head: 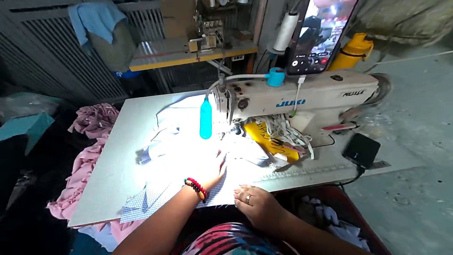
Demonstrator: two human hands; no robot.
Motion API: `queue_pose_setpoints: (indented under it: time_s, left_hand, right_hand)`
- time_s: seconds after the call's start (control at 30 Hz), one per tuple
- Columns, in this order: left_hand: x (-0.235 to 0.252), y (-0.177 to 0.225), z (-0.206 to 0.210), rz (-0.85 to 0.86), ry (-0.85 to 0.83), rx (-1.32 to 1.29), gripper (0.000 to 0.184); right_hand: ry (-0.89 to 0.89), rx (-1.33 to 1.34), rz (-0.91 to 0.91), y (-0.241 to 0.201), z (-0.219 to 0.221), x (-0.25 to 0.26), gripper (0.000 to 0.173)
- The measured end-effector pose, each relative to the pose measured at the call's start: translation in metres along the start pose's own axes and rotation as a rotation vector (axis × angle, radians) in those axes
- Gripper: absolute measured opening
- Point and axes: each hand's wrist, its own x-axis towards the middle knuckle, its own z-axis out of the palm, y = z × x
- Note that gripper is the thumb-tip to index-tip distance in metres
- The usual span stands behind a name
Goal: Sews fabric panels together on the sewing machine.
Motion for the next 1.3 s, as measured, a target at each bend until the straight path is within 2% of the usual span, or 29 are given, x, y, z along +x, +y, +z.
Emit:
queue_pose_setpoints:
  time_s: [0.13,0.33,0.4,0.5,0.53,0.67,0.83,0.93,1.0,1.07,1.23,1.3]
  left_hand:
    - [0.006,-0.001,-0.002,0.004,-0.011,0.013,0.053]
    - [0.02,-0.01,-0.003,0.031,0.057,0.101,0.05]
    - [0.014,-0.006,-0.006,-0.015,0.042,0.037,0.048]
    - [0.012,-0.001,-0.015,-0.176,-0.041,-0.097,0.051]
    - [0.014,-0.002,-0.015,-0.171,-0.047,-0.08,0.053]
    - [0.022,-0.006,-0.009,-0.066,0.025,0.029,0.051]
    - [0.025,-0.011,-0.008,-0.003,-0.011,0.08,0.051]
    - [0.025,-0.019,-0.007,0.129,0.009,0.123,0.048]
    - [0.017,-0.024,0.002,0.3,0.104,0.063,0.041]
    - [0.004,-0.025,0.011,0.412,0.124,-0.089,0.04]
    - [-0.007,-0.031,0.013,0.494,0.13,-0.139,0.04]
    - [-0.005,-0.032,0.007,0.475,0.058,-0.16,0.042]
  right_hand:
    - [-0.02,-0.01,-0.002,0.007,0.0,0.005,0.02]
    - [-0.034,-0.073,-0.004,0.024,0.007,0.015,0.02]
    - [-0.022,-0.081,-0.016,0.026,0.009,0.016,0.021]
    - [-0.022,-0.076,-0.013,0.025,0.008,0.014,0.021]
    - [-0.025,-0.073,-0.012,0.024,0.008,0.013,0.021]
    - [-0.031,-0.086,-0.027,0.026,0.008,0.014,0.02]
    - [-0.086,-0.082,-0.036,0.031,0.007,0.017,0.02]
    - [-0.122,-0.076,-0.051,0.04,0.008,0.023,0.018]
    - [-0.133,-0.078,-0.052,0.046,0.008,0.028,0.018]
    - [-0.134,-0.091,-0.048,0.053,0.009,0.03,0.018]
    - [-0.14,-0.076,-0.042,0.069,0.013,0.036,0.021]
    - [-0.137,-0.072,-0.047,0.076,0.014,0.041,0.021]
